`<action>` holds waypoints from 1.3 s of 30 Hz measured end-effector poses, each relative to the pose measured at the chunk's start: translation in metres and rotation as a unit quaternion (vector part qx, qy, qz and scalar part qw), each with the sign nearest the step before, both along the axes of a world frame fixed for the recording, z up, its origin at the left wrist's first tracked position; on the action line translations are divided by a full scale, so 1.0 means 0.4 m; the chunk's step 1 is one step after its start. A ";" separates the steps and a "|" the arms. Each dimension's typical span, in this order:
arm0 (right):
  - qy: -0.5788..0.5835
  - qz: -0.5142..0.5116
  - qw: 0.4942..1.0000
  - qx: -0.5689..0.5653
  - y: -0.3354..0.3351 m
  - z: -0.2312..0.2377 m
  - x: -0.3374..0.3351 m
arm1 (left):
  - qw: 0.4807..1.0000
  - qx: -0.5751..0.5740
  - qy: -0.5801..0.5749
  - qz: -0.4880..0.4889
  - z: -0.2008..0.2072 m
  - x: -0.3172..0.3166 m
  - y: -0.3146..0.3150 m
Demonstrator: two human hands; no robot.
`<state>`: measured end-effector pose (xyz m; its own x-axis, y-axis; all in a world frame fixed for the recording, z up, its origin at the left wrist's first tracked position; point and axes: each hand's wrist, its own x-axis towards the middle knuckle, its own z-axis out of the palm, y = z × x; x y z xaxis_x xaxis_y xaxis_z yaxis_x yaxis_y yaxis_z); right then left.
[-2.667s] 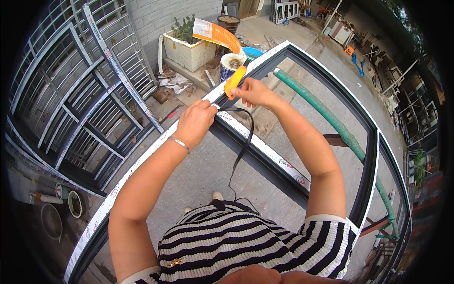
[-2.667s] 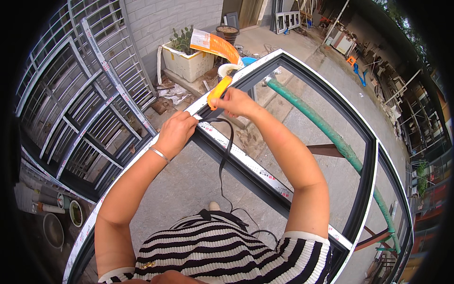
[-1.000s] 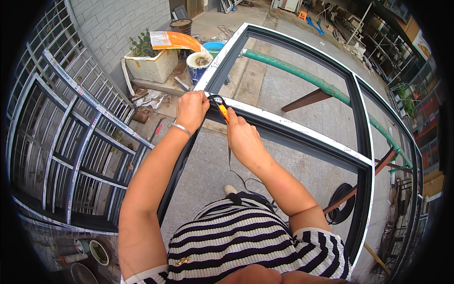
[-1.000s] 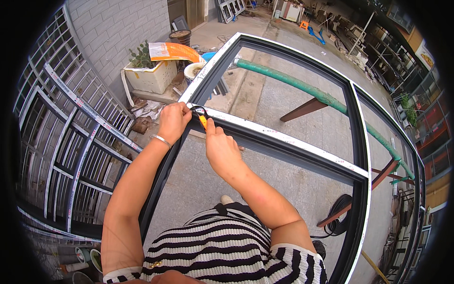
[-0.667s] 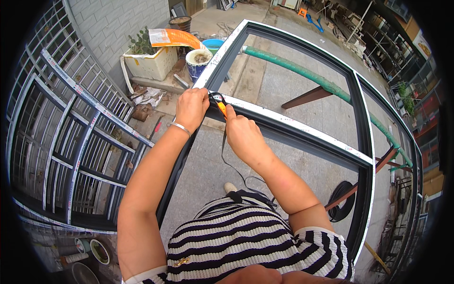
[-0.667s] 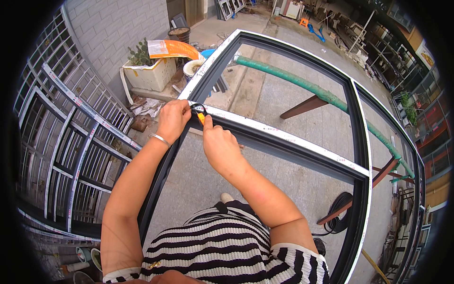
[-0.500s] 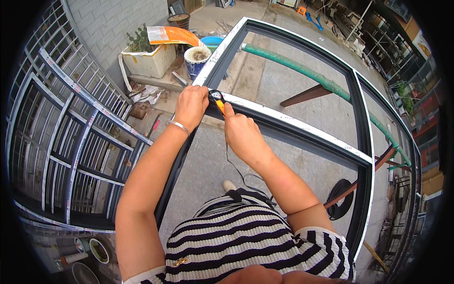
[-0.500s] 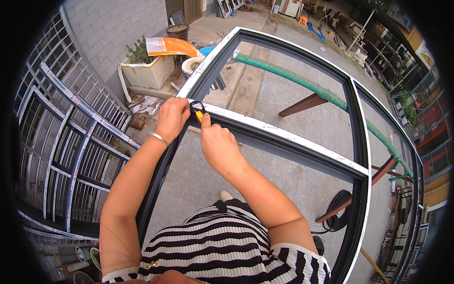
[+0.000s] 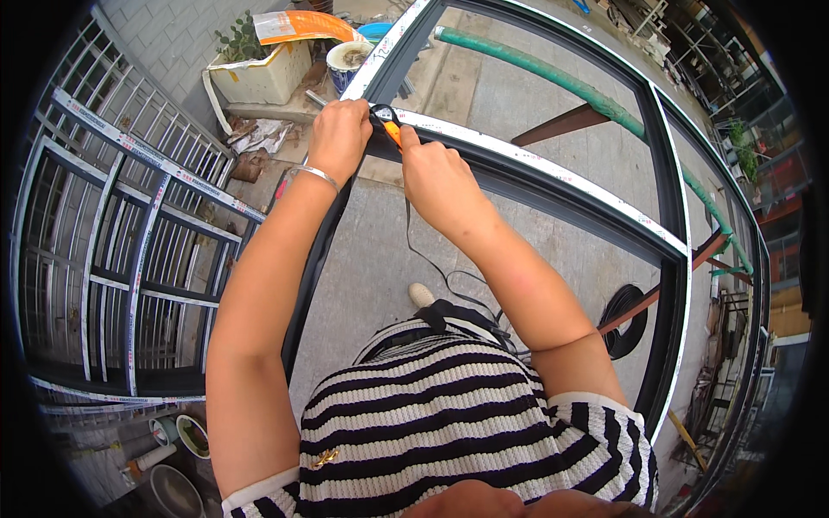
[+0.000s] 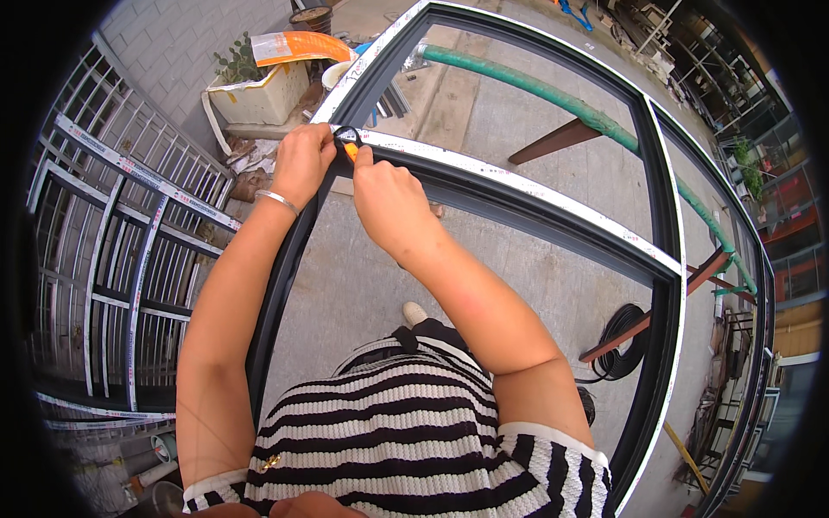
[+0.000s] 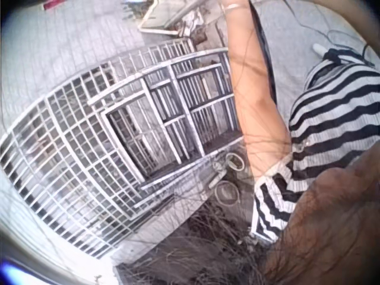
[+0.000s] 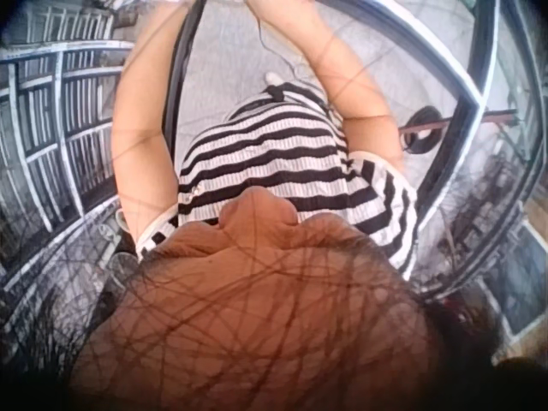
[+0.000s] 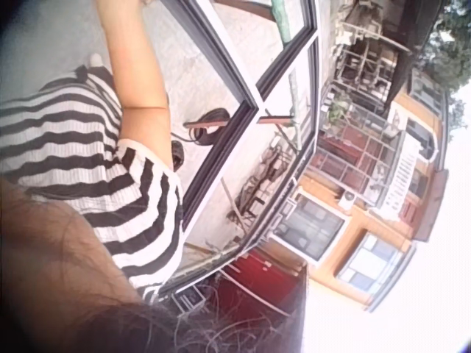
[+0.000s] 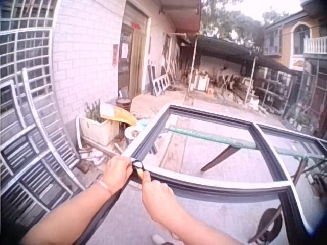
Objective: The person installs rubber seals into a window frame by cutting strips with scissors, pressing them into the frame grooves by hand, rolling over them with a roller tool, and trimming the excess seal with scissors.
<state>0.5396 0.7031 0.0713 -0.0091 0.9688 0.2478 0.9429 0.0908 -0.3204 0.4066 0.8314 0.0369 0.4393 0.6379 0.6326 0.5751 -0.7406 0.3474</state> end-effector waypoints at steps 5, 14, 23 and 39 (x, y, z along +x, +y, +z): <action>-0.007 -0.009 1.000 0.001 -0.012 -0.007 0.003 | 1.000 -0.008 -0.010 -0.015 -0.003 -0.004 0.008; -0.055 0.049 0.997 0.011 0.044 -0.010 0.017 | 0.998 -0.048 -0.008 0.036 -0.023 -0.031 0.017; -0.069 0.027 0.995 -0.064 0.016 0.045 0.039 | 0.988 -0.119 0.051 0.081 -0.009 0.006 0.011; -0.212 0.131 0.967 0.052 0.049 0.029 0.083 | 0.985 -0.057 -0.150 0.070 -0.032 0.052 0.053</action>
